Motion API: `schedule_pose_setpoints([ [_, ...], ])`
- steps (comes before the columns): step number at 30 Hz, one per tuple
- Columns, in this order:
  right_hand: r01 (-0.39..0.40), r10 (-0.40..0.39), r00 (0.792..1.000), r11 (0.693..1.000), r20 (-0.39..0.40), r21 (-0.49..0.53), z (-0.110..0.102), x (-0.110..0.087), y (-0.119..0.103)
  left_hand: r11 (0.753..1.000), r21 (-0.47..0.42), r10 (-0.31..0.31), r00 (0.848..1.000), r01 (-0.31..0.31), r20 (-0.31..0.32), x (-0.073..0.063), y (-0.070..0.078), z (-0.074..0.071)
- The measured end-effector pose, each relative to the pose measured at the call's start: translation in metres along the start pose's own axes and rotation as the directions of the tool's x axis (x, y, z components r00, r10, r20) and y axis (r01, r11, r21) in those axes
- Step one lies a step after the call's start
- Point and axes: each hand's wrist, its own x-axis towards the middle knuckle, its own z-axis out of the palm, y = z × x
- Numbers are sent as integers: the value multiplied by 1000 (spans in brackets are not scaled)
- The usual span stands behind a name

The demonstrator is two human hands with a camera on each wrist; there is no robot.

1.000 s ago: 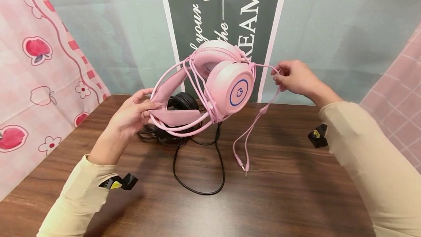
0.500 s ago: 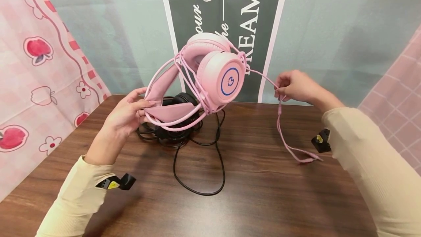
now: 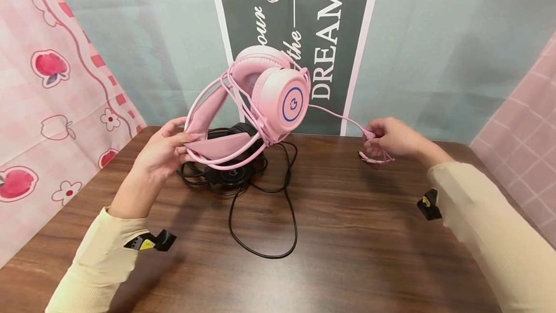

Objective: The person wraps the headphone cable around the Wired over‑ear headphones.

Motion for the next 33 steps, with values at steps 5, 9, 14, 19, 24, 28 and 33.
schedule_pose_setpoints([
  [5,45,-45,996,999,-80,-6,5,-4,8,1000,-4,2,999,-2,-34,2,-4,-2],
  [9,86,-87,986,996,-140,-9,10,-6,11,1000,-11,-7,998,6,-57,3,-7,-5],
  [14,172,-166,972,985,-166,22,15,-8,13,1000,-12,-9,998,8,-68,3,-10,-8],
  [19,249,-243,961,968,-135,29,22,-9,11,1000,7,5,998,-4,-69,4,-13,-9],
  [24,263,-265,960,964,-85,-38,30,-11,3,999,33,25,997,-22,-73,5,-18,-7],
  [28,242,-247,967,967,-59,-80,35,-13,-5,999,43,31,997,-28,-77,6,-22,-4],
  [33,240,-247,968,961,-38,-135,38,-15,-14,998,58,35,997,-30,-75,8,-26,-1],
])
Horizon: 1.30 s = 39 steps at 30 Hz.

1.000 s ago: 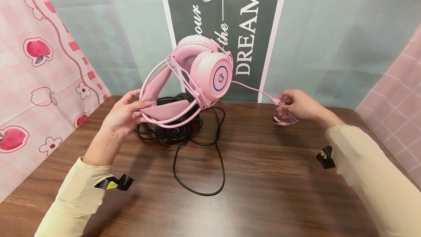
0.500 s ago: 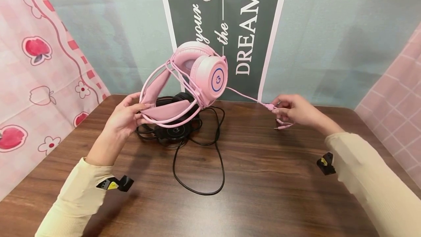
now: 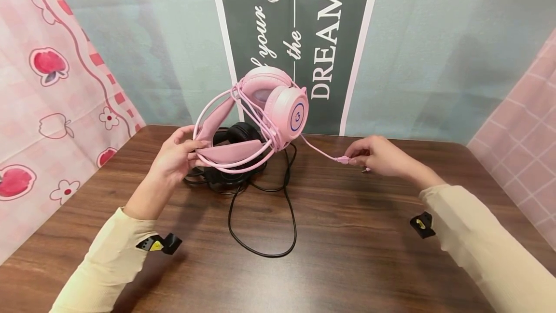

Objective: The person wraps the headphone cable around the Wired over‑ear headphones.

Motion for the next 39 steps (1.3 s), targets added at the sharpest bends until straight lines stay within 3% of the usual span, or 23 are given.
schedule_pose_setpoints([
  [8,66,-66,998,992,5,-109,7,3,-5,1000,1,-14,1000,14,15,1,-6,5],
  [13,120,-118,993,988,26,-102,13,4,-8,1000,-9,-21,1000,21,9,1,-8,8],
  [19,295,-294,955,955,36,-38,19,5,-14,1000,9,-16,1000,16,-16,2,-11,13],
  [23,372,-372,927,928,57,5,23,7,-20,1000,15,-16,1000,17,-18,2,-13,15],
  [35,415,-433,881,901,190,128,31,11,-32,1000,17,-5,1000,5,-15,2,-17,25],
  [39,430,-449,874,893,188,133,30,11,-36,1000,30,3,999,-2,-36,3,-18,26],
])
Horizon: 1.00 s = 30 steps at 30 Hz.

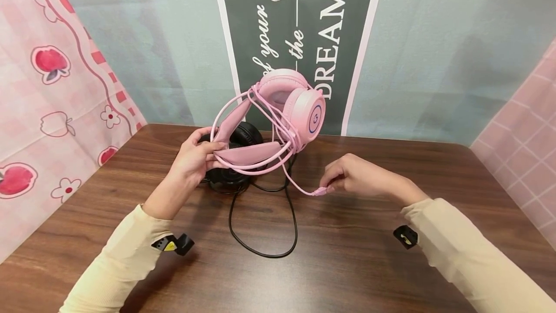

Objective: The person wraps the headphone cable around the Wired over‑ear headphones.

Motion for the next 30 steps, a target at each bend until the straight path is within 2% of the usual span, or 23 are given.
schedule_pose_setpoints([
  [3,9,-9,1000,1000,-22,-10,-4,-1,-3,1000,17,3,1000,-3,-10,0,0,0],
  [9,-60,61,997,997,-38,39,-16,-5,-13,999,40,15,1000,-15,-11,0,-1,-1],
  [12,-55,56,997,998,-49,35,-23,-6,-18,999,51,18,1000,-18,-15,0,-2,-1],
  [19,-28,12,991,992,-130,-123,-38,-5,-30,997,70,20,999,-18,-27,0,-3,1],
  [25,-30,7,988,989,-157,-142,-40,-2,-37,997,80,22,999,-19,-31,-1,-4,3],
  [30,10,-77,970,960,-229,-279,-43,3,-38,995,97,11,999,-8,-31,-1,-6,3],
])
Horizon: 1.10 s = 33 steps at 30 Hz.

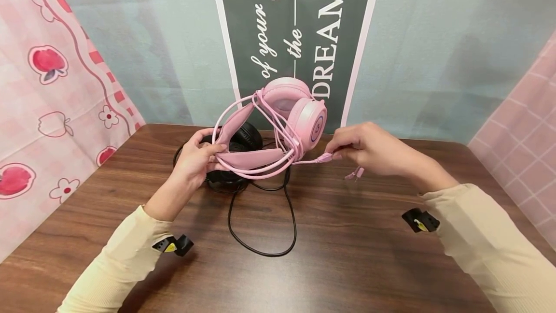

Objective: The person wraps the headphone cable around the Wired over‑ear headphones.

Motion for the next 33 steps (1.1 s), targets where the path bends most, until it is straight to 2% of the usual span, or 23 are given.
schedule_pose_setpoints([
  [13,28,-31,989,999,-145,-28,1,11,5,1000,5,-14,1000,14,27,-4,-3,4],
  [20,-11,6,989,999,-147,-34,0,13,6,999,32,-16,999,15,45,-7,-7,6],
  [33,60,-54,991,997,-119,49,-1,15,12,998,48,-34,995,30,93,-10,-13,9],
])
